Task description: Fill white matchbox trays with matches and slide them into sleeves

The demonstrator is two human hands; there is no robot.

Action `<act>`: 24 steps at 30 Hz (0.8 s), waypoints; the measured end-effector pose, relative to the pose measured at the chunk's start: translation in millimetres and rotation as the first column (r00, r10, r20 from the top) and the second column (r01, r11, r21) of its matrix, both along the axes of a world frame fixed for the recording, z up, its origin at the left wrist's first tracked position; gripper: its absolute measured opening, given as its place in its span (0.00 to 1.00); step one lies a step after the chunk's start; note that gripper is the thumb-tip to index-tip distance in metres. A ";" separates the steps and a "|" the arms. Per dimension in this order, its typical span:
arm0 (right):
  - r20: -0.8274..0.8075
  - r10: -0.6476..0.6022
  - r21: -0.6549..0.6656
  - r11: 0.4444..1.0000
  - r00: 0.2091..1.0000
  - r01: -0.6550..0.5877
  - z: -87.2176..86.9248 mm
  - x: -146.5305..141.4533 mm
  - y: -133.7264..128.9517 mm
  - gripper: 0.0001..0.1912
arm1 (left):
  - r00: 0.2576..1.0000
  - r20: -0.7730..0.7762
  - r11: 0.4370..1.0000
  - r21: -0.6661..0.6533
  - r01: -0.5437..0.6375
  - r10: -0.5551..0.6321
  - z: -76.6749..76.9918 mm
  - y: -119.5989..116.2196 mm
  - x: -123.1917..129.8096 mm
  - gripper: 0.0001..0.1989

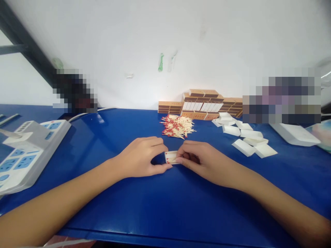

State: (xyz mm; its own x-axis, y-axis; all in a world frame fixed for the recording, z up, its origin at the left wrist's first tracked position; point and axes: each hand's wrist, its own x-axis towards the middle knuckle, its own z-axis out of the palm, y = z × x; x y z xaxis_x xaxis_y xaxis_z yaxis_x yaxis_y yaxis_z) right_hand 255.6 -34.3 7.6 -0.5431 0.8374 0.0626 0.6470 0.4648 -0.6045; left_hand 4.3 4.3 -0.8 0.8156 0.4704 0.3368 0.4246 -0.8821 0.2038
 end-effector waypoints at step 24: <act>-0.020 -0.281 0.316 0.909 0.959 0.273 -25.7 12.8 43.9 0.07 | 0.999 -0.012 0.998 -0.053 -0.038 0.037 -2.2 1.3 0.9 0.16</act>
